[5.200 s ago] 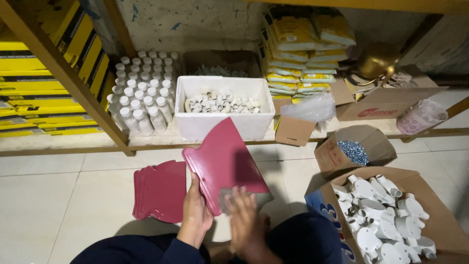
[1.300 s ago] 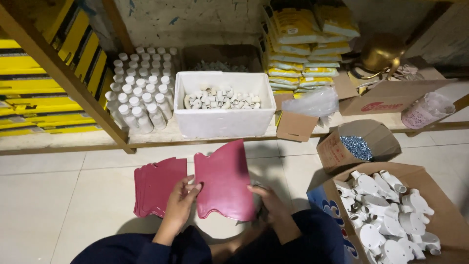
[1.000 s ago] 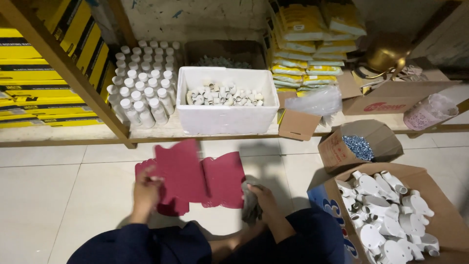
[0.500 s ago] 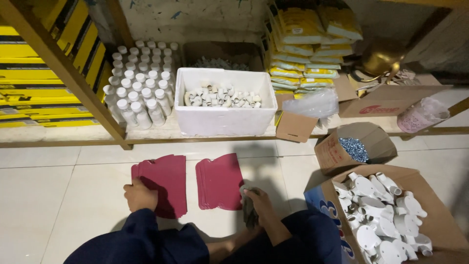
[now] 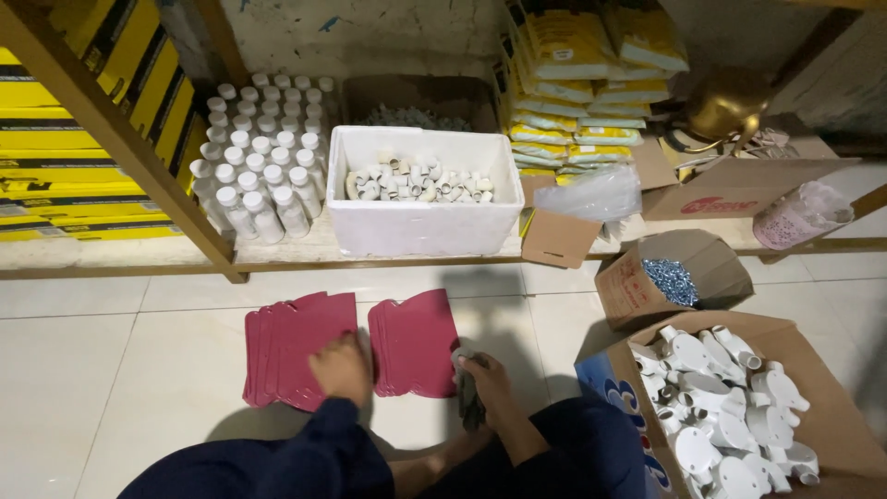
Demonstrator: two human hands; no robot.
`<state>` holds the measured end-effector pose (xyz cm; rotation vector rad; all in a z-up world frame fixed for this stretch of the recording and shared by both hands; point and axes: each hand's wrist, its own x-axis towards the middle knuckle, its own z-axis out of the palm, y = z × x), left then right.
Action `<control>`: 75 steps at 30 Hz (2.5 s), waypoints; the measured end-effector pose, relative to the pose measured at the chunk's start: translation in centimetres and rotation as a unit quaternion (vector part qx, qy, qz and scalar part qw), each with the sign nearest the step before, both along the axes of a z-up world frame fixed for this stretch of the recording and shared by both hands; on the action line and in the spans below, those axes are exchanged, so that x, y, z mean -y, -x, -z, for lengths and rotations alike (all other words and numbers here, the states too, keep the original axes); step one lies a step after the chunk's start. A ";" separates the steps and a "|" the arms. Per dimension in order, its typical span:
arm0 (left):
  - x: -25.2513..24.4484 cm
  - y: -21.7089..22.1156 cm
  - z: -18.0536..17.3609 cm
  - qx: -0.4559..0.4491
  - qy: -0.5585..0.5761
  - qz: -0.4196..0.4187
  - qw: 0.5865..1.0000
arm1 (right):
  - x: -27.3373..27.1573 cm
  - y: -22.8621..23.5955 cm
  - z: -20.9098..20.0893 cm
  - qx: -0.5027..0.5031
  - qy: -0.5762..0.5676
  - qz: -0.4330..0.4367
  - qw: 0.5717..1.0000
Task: Cleaning red plastic covers by wiping them with a cloth in a storage area.
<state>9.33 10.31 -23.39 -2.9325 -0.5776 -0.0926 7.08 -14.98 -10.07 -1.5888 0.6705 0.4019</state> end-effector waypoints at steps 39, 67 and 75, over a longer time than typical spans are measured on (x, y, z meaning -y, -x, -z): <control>3.3 -2.6 1.9 0.107 0.720 -0.232 0.646 | 0.3 0.0 -4.5 -0.045 0.007 0.059 0.997; 10.0 4.8 -14.4 0.037 0.900 -0.129 0.415 | -2.5 0.1 -2.3 0.519 0.204 -0.278 0.782; 10.6 6.6 -15.7 0.001 0.844 -0.224 0.488 | -3.4 0.4 -2.9 0.622 0.276 -0.199 0.705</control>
